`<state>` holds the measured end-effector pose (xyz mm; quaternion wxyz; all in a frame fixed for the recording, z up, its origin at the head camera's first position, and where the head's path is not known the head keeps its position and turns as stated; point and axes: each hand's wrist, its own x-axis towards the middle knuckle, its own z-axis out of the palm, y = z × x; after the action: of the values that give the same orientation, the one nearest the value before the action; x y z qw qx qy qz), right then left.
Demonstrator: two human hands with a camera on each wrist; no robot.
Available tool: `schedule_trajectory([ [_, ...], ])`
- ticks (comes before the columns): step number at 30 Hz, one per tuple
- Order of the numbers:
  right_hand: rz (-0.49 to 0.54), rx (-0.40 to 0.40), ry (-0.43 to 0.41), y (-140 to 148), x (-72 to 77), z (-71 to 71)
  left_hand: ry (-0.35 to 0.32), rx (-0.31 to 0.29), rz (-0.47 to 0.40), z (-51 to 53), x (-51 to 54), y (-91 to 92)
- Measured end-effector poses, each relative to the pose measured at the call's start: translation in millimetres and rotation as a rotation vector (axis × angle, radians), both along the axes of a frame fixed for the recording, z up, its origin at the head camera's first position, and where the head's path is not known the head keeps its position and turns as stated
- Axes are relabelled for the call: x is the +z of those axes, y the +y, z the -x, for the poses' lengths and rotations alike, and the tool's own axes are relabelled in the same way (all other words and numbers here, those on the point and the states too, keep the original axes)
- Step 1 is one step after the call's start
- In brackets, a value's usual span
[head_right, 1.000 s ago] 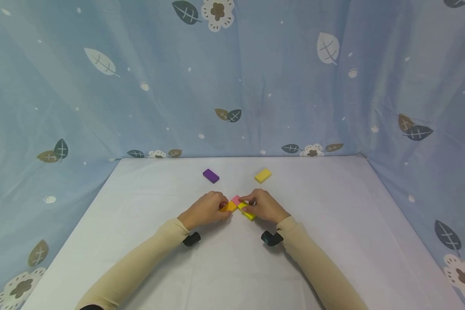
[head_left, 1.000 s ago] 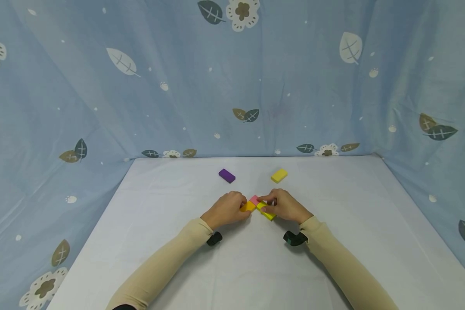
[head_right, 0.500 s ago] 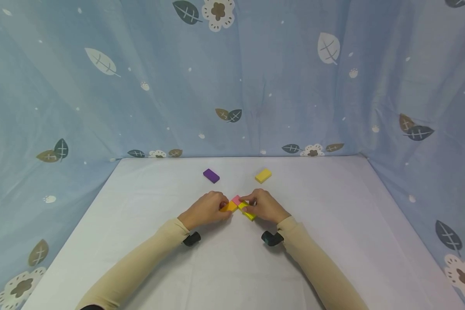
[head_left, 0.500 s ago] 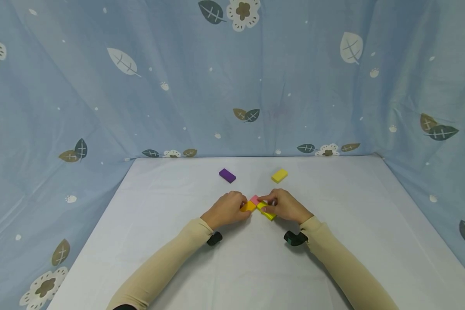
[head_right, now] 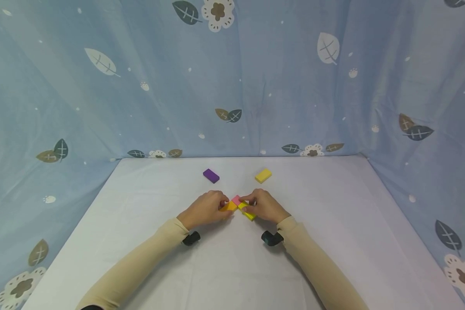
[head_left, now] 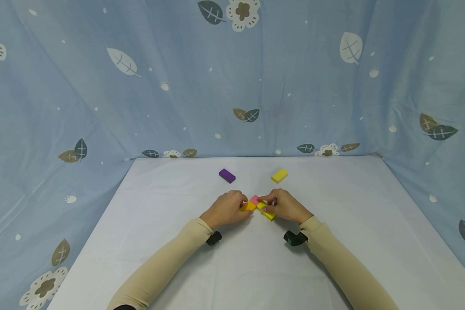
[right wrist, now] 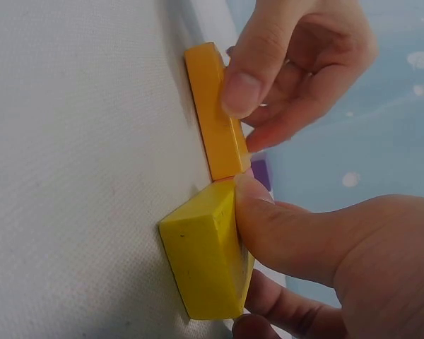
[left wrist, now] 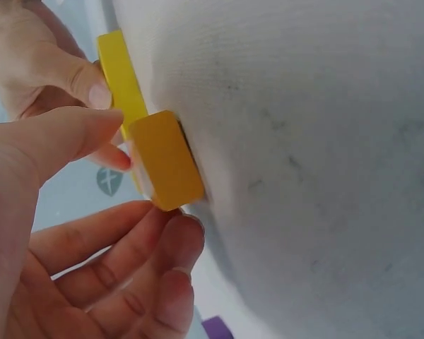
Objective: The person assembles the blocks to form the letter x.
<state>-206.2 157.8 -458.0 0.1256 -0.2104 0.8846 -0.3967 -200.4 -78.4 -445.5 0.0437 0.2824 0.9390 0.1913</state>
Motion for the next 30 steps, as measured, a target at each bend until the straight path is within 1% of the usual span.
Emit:
schedule_trajectory([
  [3, 0.002, 0.003, 0.006, 0.1, -0.2, 0.1, 0.007, 0.012, 0.017, 1.0, 2.5, 0.1],
  [6, 0.006, 0.004, 0.007, 0.1, 0.4, -0.3, 0.000, 0.026, 0.021, 2.3, 6.8, 0.0],
  [12, -0.005, -0.004, -0.003, -0.3, 1.5, -0.9, -0.016, 0.051, -0.013, 6.3, 18.9, -1.4],
  [18, -0.012, -0.008, -0.003, 0.1, 1.2, -0.8, 0.021, 0.048, -0.083, 10.1, 31.4, -4.4],
  [24, 0.003, -0.010, -0.012, -0.4, 1.4, -0.2, 0.055, 0.053, -0.163, 9.9, 44.0, -7.4],
  [27, 0.003, -0.006, -0.011, -0.2, 1.7, -0.3, 0.072, 0.054, -0.194, 9.8, 47.6, -8.7],
  [30, 0.006, 0.000, -0.010, -0.1, 1.9, -0.4, 0.084, 0.043, -0.230, 10.1, 49.0, -10.1],
])
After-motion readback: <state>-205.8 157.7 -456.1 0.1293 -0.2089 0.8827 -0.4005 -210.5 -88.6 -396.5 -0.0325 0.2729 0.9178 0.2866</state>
